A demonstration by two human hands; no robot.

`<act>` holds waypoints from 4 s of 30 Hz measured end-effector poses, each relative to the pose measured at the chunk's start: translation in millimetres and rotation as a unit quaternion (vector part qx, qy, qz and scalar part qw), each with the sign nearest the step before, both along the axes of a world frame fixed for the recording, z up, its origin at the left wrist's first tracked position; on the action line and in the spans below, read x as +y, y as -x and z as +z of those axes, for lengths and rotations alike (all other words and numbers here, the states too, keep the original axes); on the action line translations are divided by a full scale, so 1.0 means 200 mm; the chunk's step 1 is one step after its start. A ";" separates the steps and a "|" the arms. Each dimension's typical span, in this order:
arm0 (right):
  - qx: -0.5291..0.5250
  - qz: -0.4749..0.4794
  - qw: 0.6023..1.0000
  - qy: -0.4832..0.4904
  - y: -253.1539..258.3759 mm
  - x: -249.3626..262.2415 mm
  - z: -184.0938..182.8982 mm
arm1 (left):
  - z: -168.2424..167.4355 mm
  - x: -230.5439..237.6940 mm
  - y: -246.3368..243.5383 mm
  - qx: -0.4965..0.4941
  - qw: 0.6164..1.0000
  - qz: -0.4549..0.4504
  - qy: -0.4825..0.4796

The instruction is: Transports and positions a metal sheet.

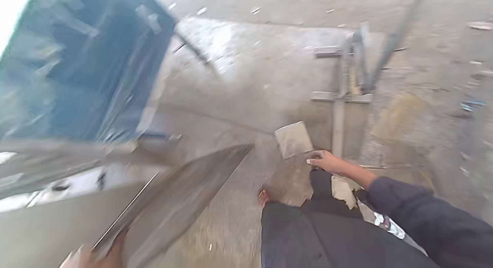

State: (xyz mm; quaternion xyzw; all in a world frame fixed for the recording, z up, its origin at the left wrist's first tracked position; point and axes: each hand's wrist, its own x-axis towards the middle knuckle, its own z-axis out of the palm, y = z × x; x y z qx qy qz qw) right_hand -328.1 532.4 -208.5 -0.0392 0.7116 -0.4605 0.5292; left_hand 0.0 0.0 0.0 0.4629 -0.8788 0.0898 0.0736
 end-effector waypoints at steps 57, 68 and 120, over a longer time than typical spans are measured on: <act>-0.040 -0.340 0.908 -0.242 -3.21 -0.20 -0.03 | -1.63 1.69 -3.17 -0.152 0.817 -0.243 -0.501; -0.006 -0.290 0.933 -0.212 -3.39 -0.47 0.31 | -1.42 1.43 -3.79 0.172 0.696 0.341 -0.607; 0.168 -0.133 0.956 -0.199 -2.14 0.33 1.33 | -1.11 1.95 -2.37 0.588 0.394 0.547 -0.446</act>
